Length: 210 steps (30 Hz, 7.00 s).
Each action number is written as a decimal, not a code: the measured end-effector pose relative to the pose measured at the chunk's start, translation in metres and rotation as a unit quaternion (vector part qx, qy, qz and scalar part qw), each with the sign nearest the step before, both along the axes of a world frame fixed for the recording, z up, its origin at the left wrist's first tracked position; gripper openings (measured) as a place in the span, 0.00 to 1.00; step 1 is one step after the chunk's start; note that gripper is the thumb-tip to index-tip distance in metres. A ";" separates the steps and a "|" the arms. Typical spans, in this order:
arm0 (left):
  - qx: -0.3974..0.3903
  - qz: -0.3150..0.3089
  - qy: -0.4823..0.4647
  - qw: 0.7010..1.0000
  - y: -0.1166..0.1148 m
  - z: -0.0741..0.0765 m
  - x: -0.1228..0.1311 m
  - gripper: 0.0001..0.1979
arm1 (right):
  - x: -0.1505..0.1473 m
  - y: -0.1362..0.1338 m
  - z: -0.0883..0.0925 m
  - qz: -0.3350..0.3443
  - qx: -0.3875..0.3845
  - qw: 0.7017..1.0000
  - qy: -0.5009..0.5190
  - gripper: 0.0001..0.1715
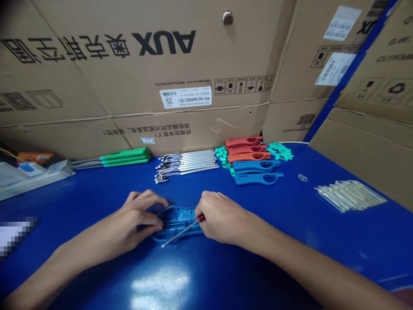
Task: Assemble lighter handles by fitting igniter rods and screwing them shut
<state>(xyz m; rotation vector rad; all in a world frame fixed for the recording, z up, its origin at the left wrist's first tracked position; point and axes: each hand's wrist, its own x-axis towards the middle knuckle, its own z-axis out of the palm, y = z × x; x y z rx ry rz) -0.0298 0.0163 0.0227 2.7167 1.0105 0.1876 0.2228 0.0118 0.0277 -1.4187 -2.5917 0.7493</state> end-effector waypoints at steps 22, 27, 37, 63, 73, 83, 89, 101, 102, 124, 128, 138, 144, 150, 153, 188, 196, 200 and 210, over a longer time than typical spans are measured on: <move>0.037 -0.022 0.012 0.999 -0.008 0.000 -0.002 0.08 | 0.005 -0.006 -0.001 0.057 0.029 0.998 -0.025 0.06; 0.022 -0.022 0.017 0.999 -0.007 0.000 -0.002 0.10 | 0.006 -0.006 0.001 0.060 0.020 0.997 -0.033 0.07; 0.006 -0.009 -0.004 1.000 -0.007 -0.001 -0.002 0.11 | 0.005 -0.004 0.003 0.074 0.029 0.995 -0.059 0.10; 0.025 -0.011 -0.001 1.000 -0.009 -0.002 0.000 0.11 | 0.008 -0.004 -0.004 0.091 0.075 0.991 -0.068 0.08; 0.016 -0.006 0.014 1.000 -0.007 -0.004 -0.002 0.11 | 0.008 -0.006 -0.003 0.090 0.079 0.989 -0.092 0.10; 0.012 -0.003 0.014 1.000 -0.007 -0.003 0.001 0.11 | 0.008 -0.004 -0.006 0.077 0.093 0.989 -0.090 0.09; 0.032 0.000 -0.005 0.999 -0.004 -0.004 -0.003 0.06 | 0.009 -0.002 -0.007 0.062 0.089 0.991 -0.071 0.08; 0.035 -0.009 0.011 0.999 -0.005 -0.002 0.000 0.09 | 0.010 -0.005 -0.009 0.066 0.101 0.990 -0.075 0.09; 0.034 -0.011 0.013 0.999 -0.005 -0.002 0.000 0.10 | 0.010 -0.005 -0.008 0.068 0.100 0.990 -0.075 0.09; 0.010 -0.007 -0.014 1.000 -0.008 -0.004 -0.001 0.09 | 0.009 -0.007 -0.005 0.084 0.087 0.990 -0.075 0.09; 0.020 -0.003 -0.008 1.000 -0.007 -0.005 0.000 0.09 | 0.009 -0.007 -0.005 0.088 0.094 0.989 -0.068 0.08; 0.056 -0.022 0.000 0.998 -0.010 -0.003 0.003 0.11 | 0.008 -0.006 -0.006 0.087 0.101 0.989 -0.071 0.09; 0.069 -0.024 0.023 0.997 -0.009 -0.004 0.003 0.11 | 0.009 -0.007 -0.003 0.091 0.102 0.987 -0.078 0.09; 0.074 -0.023 0.026 0.997 -0.009 -0.001 0.002 0.12 | 0.010 -0.008 0.000 0.091 0.103 0.988 -0.068 0.08; 0.075 -0.025 0.024 0.997 -0.009 -0.002 0.002 0.11 | 0.010 -0.008 -0.001 0.089 0.103 0.988 -0.069 0.09; 0.075 -0.023 0.037 0.996 -0.009 -0.006 0.005 0.11 | 0.009 -0.006 -0.007 0.105 0.108 0.986 -0.072 0.07; 0.086 -0.023 0.025 0.996 -0.009 -0.001 0.004 0.12 | 0.012 -0.008 -0.003 0.101 0.116 0.986 -0.060 0.08; 0.082 -0.021 0.026 0.996 -0.008 -0.005 0.004 0.11 | 0.012 -0.007 -0.007 0.106 0.123 0.985 -0.064 0.08; 0.089 -0.024 -0.002 0.996 -0.008 -0.004 0.003 0.12 | 0.008 -0.009 -0.004 0.096 0.097 0.988 -0.073 0.09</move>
